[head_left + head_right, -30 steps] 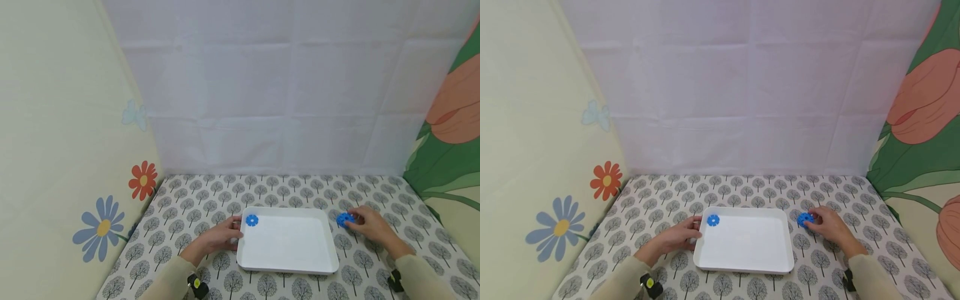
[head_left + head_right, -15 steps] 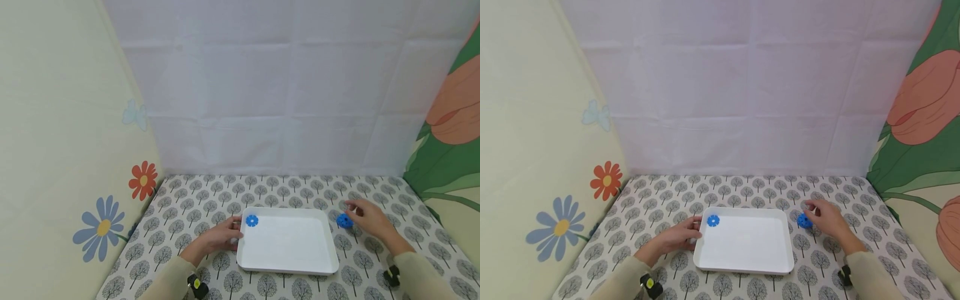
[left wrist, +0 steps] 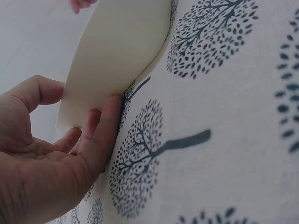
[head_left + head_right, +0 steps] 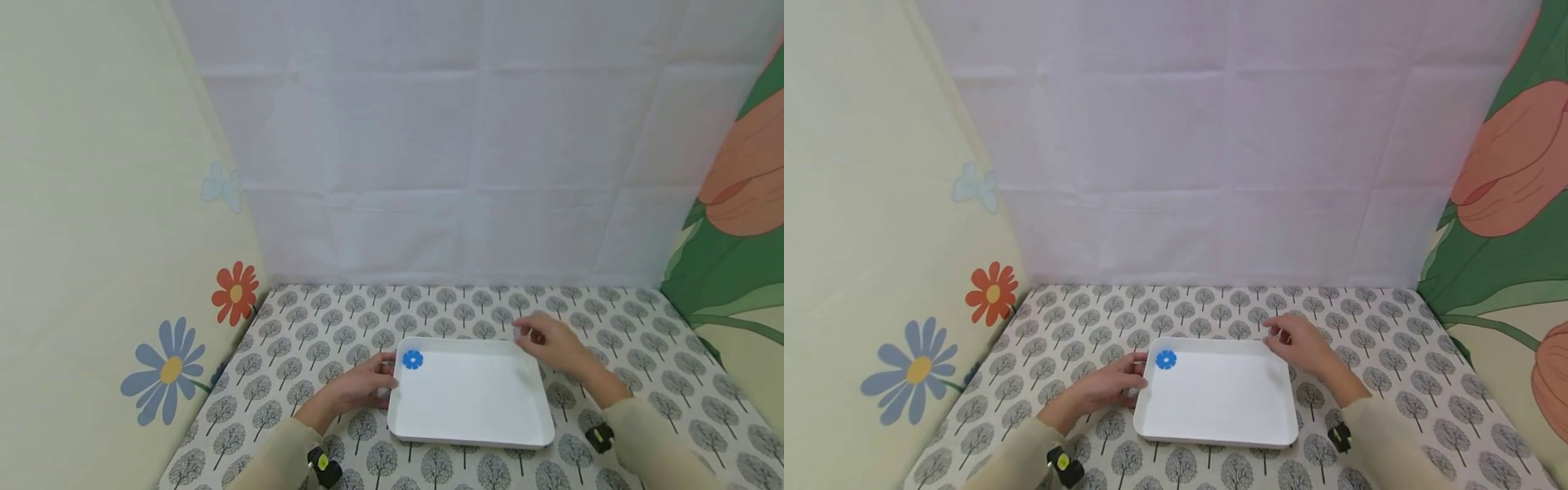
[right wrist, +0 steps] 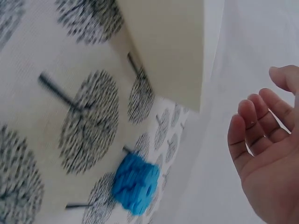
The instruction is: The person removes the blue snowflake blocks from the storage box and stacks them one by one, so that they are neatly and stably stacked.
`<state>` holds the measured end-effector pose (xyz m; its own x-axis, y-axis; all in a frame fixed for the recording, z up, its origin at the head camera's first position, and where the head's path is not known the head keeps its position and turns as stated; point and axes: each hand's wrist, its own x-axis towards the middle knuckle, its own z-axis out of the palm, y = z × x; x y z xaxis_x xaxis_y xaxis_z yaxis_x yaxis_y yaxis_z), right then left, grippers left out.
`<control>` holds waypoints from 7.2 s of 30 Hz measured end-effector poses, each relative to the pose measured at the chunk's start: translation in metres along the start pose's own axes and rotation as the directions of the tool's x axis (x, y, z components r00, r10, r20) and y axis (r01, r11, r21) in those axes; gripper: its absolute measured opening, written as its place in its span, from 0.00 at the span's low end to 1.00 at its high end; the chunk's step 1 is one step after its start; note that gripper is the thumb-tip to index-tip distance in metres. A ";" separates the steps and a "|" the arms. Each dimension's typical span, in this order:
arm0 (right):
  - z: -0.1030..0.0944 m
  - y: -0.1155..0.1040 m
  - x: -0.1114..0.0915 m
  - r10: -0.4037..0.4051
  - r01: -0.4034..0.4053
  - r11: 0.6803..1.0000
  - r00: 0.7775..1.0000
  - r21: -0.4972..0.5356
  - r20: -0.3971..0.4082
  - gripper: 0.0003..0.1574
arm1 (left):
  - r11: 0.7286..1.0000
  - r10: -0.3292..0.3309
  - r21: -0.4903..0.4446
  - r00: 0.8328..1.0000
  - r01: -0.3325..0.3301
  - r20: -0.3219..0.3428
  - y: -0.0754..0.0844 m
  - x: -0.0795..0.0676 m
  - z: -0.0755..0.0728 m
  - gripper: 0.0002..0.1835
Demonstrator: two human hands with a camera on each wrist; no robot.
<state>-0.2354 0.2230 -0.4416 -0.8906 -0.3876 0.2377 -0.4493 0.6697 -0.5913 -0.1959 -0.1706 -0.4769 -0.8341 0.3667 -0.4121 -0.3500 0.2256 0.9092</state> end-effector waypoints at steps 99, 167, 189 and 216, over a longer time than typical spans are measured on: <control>0.134 -0.097 0.076 0.050 -0.017 0.996 0.907 -0.084 0.417 0.36 | 0.999 -0.010 -0.038 0.999 0.012 0.040 0.005 -0.002 -0.001 0.40; 0.137 -0.110 0.078 0.049 0.092 0.955 0.888 -0.282 0.458 0.31 | 1.000 0.006 -0.023 0.999 -0.005 0.032 0.004 -0.003 0.002 0.38; 0.093 -0.104 0.072 0.009 0.053 0.980 0.953 -0.194 0.303 0.26 | 1.000 -0.006 -0.002 1.000 0.006 0.015 0.004 -0.001 0.001 0.38; 0.027 -0.048 0.029 -0.036 0.040 0.990 0.999 -0.138 0.028 0.19 | 1.000 -0.028 0.001 0.999 0.028 -0.033 0.002 0.000 0.002 0.39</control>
<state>-0.2377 0.1628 -0.4275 -0.8714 -0.4293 0.2375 -0.4899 0.7348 -0.4691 -0.1954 -0.1681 -0.4749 -0.8376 0.3307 -0.4349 -0.3724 0.2369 0.8973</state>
